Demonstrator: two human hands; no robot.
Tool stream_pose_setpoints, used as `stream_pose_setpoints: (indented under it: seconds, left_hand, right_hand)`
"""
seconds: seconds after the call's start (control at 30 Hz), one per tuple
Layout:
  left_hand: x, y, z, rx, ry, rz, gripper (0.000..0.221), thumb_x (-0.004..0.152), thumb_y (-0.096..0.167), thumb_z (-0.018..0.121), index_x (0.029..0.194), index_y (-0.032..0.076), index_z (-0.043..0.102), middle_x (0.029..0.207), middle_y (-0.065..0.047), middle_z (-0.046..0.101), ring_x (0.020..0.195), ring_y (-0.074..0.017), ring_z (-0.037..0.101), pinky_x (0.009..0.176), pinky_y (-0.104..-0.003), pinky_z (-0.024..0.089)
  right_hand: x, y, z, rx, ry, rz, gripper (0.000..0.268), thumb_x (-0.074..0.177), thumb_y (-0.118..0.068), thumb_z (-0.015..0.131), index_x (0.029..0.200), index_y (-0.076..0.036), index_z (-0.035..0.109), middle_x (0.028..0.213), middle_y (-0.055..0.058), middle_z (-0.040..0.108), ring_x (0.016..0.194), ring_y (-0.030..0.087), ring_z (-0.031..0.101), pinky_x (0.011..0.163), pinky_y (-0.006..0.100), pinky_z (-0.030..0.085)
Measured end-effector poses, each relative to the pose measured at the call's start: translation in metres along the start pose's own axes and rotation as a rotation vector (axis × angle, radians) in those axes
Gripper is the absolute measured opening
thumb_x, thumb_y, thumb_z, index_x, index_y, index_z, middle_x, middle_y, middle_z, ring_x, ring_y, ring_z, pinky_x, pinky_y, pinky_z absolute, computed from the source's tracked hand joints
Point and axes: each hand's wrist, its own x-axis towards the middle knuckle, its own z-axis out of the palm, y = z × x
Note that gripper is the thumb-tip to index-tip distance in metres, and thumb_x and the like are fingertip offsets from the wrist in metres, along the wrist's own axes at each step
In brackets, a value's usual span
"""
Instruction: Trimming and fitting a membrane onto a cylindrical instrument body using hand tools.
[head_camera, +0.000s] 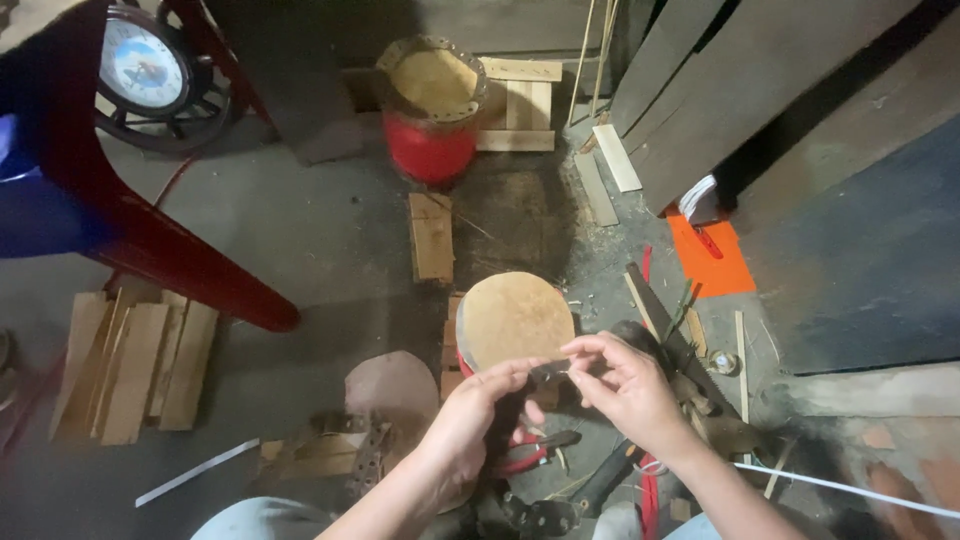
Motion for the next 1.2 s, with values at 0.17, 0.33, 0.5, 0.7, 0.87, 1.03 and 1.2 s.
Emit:
stream_pose_setpoints:
  seconds: [0.17, 0.33, 0.5, 0.7, 0.87, 1.03, 1.2]
  left_hand:
    - [-0.002, -0.005, 0.000, -0.023, -0.008, 0.055, 0.044, 0.100, 0.012, 0.043, 0.135, -0.001, 0.067, 0.082, -0.009, 0.065, 0.070, -0.0122, 0.057, 0.058, -0.023, 0.043]
    - [0.001, -0.011, -0.004, -0.063, -0.001, 0.040, 0.046, 0.099, 0.011, 0.043, 0.136, 0.000, 0.067, 0.079, -0.011, 0.065, 0.067, -0.0141, 0.057, 0.057, -0.024, 0.043]
    - [0.002, -0.015, -0.005, -0.114, 0.019, 0.044, 0.045, 0.099, 0.011, 0.043, 0.135, -0.004, 0.067, 0.084, -0.013, 0.065, 0.070, -0.0152, 0.057, 0.058, -0.025, 0.043]
    - [0.006, -0.019, -0.011, -0.155, 0.033, 0.027, 0.044, 0.099, 0.011, 0.044, 0.134, -0.003, 0.067, 0.082, -0.013, 0.066, 0.065, -0.0141, 0.056, 0.054, -0.024, 0.043]
    - [0.006, -0.020, -0.010, -0.142, 0.031, 0.045, 0.044, 0.099, 0.010, 0.044, 0.134, -0.005, 0.066, 0.093, -0.014, 0.067, 0.074, -0.0140, 0.061, 0.057, -0.024, 0.044]
    - [0.008, -0.024, -0.011, -0.101, 0.017, 0.090, 0.043, 0.101, 0.009, 0.044, 0.135, -0.004, 0.065, 0.088, -0.013, 0.068, 0.071, -0.0136, 0.061, 0.056, -0.023, 0.046]
    - [0.015, -0.036, -0.011, -0.100, 0.050, 0.191, 0.040, 0.100, 0.004, 0.045, 0.133, -0.008, 0.064, 0.107, -0.015, 0.068, 0.079, -0.0182, 0.066, 0.075, -0.027, 0.051]
  right_hand:
    - [-0.003, -0.006, 0.005, -0.061, 0.006, -0.043, 0.028, 0.084, 0.005, 0.068, 0.109, -0.005, 0.074, 0.093, 0.002, 0.067, 0.065, 0.008, 0.062, 0.053, 0.019, 0.057]
    - [-0.006, 0.000, 0.010, 0.017, 0.031, -0.058, 0.025, 0.086, 0.006, 0.068, 0.109, -0.002, 0.072, 0.098, 0.003, 0.065, 0.072, 0.009, 0.061, 0.057, 0.020, 0.059]
    - [-0.009, 0.001, 0.017, 0.051, 0.047, -0.098, 0.025, 0.088, 0.008, 0.065, 0.111, 0.000, 0.069, 0.100, 0.005, 0.062, 0.079, 0.010, 0.062, 0.059, 0.021, 0.059]
    - [-0.008, 0.007, 0.018, 0.085, 0.044, -0.057, 0.026, 0.087, 0.008, 0.064, 0.112, 0.000, 0.067, 0.099, 0.006, 0.063, 0.073, 0.012, 0.063, 0.056, 0.024, 0.061]
    - [-0.009, 0.000, 0.019, -0.022, 0.041, -0.087, 0.025, 0.086, 0.006, 0.066, 0.110, -0.001, 0.070, 0.100, 0.005, 0.065, 0.078, 0.010, 0.064, 0.057, 0.021, 0.062]
    - [-0.012, -0.009, 0.024, -0.284, 0.053, -0.195, 0.024, 0.087, 0.002, 0.066, 0.109, -0.007, 0.072, 0.094, -0.001, 0.065, 0.068, 0.004, 0.063, 0.054, 0.015, 0.059]
    - [-0.014, -0.006, 0.034, -0.658, 0.160, -0.529, 0.030, 0.080, 0.004, 0.069, 0.107, -0.010, 0.069, 0.102, 0.002, 0.069, 0.057, 0.012, 0.060, 0.051, 0.028, 0.050]
